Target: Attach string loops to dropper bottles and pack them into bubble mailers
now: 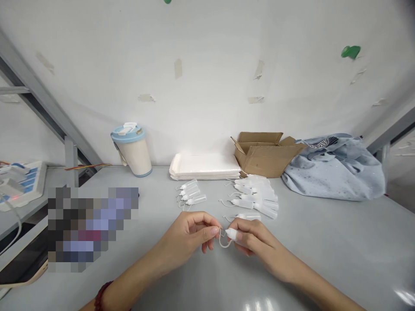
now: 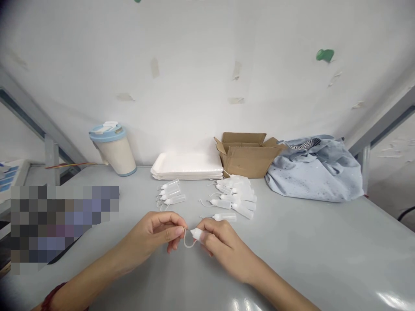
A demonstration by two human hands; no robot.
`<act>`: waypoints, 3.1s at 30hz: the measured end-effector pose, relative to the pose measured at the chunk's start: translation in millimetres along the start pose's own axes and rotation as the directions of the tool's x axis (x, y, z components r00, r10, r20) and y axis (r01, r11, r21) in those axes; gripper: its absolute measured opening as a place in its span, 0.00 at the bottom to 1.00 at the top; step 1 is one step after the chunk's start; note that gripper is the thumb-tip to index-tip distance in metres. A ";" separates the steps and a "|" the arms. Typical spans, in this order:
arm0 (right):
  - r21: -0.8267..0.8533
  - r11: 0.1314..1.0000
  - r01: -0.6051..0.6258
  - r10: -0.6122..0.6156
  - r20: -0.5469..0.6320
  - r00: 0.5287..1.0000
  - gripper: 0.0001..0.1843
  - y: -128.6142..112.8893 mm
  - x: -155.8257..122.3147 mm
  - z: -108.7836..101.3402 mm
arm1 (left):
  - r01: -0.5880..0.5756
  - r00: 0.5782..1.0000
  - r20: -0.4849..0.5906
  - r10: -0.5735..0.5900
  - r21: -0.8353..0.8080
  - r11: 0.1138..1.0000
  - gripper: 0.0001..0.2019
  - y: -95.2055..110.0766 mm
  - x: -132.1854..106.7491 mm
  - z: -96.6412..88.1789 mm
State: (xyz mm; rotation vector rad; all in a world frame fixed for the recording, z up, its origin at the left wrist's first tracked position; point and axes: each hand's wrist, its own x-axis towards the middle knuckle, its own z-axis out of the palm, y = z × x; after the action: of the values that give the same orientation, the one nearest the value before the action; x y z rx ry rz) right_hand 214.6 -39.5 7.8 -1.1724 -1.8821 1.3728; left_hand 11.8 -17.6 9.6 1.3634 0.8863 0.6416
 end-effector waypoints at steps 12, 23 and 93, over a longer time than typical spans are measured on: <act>-0.004 0.998 -0.062 0.061 -0.045 0.997 0.11 8.4 4.0 8.3 | -0.050 0.992 -0.090 0.092 0.389 0.920 0.08 -4.4 -2.4 9.3; -0.071 0.995 -0.064 0.058 -0.080 0.995 0.10 11.3 4.2 10.9 | -0.078 0.992 -0.057 0.108 0.387 0.919 0.09 -5.6 -3.7 13.4; -0.763 0.643 -0.063 0.066 -0.027 0.997 0.05 13.1 2.2 -26.3 | 0.269 0.947 -0.321 0.022 0.828 0.491 0.11 -14.4 17.1 -65.4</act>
State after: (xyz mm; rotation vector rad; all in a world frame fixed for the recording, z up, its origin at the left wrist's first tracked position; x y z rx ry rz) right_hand 239.2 -23.6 4.4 -1.6208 -2.5464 0.5431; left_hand -35.1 30.6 -6.2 2.1115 1.6905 0.2389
